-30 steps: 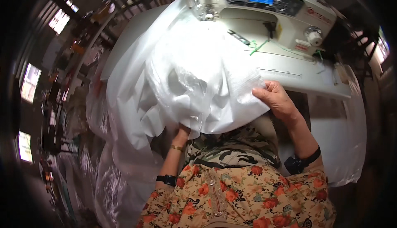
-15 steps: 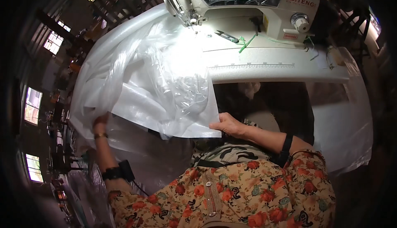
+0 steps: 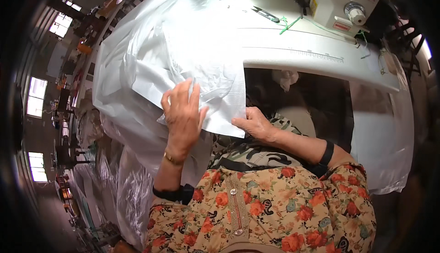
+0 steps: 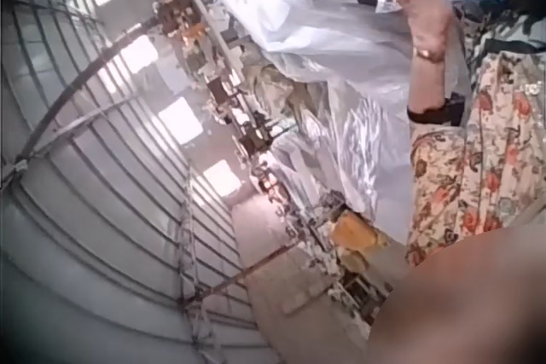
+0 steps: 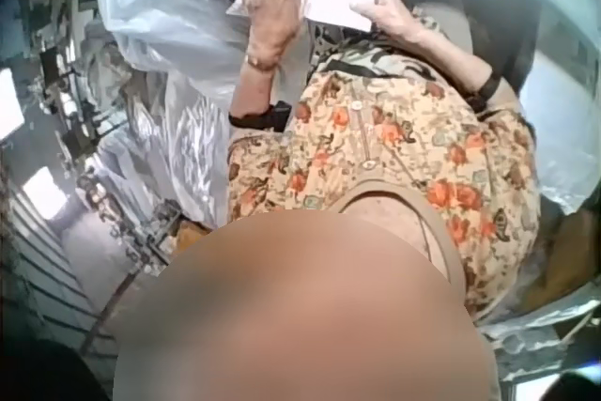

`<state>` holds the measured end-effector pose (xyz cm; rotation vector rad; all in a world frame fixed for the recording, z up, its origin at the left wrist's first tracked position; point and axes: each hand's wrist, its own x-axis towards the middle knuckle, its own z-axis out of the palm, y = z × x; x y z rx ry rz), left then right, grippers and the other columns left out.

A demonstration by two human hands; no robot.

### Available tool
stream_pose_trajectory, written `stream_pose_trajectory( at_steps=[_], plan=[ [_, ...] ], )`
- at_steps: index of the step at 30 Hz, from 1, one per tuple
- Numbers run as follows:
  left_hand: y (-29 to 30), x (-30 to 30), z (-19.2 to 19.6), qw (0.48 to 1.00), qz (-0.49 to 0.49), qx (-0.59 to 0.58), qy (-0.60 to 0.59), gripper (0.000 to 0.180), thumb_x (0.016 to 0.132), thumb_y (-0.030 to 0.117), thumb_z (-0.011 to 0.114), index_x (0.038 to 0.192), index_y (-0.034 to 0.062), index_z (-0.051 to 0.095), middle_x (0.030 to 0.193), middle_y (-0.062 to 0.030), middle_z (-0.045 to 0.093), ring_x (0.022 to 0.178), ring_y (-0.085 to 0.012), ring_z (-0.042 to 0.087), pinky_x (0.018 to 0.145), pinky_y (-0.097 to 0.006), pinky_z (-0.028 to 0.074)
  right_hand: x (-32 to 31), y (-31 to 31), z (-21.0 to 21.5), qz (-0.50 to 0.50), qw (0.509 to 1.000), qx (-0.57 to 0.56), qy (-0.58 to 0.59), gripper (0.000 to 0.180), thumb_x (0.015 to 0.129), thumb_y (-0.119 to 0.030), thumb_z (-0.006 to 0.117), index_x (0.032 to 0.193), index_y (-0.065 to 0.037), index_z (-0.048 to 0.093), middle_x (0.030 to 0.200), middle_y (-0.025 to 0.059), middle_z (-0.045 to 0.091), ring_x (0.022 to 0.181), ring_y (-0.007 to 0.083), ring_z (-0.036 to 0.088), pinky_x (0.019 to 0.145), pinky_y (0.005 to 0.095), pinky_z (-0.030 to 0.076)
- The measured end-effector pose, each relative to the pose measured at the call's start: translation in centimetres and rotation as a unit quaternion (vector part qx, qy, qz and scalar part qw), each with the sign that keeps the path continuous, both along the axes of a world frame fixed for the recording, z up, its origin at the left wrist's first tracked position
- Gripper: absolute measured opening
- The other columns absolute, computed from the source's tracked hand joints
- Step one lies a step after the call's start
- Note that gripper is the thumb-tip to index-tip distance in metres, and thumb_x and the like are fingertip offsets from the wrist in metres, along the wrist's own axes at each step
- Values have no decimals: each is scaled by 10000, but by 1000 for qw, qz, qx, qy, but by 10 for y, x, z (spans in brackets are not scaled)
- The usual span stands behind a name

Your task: The recorder is using an industrial sewing machine to join sheets of white synthetic material.

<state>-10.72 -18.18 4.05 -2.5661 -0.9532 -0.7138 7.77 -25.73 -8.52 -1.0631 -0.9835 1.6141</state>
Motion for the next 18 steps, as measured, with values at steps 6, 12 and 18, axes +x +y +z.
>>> stream_pose_trajectory(
  at_steps=[6,12,18],
  plan=[
    [-31,-4,-43,984,-102,-136,46,112,779,51,645,738,70,543,629,-60,522,633,-231,573,814,-391,434,9,-4,2,-3,999,7,-38,250,921,-221,637,938,25,675,785,-29,608,700,46,513,600,232,418],
    [-60,7,-38,956,-151,-250,35,168,817,43,648,715,71,517,548,-71,502,486,-263,532,549,-319,434,9,-10,3,-36,998,37,-44,321,927,-228,626,1080,54,624,958,34,649,880,90,571,773,272,496],
    [-58,-22,0,648,-255,-662,-279,313,847,25,664,1160,35,666,975,-142,722,841,-246,703,741,-337,549,17,-14,3,-57,997,40,19,421,937,-157,611,1276,41,457,1074,93,633,964,99,572,818,279,494]
  ],
)
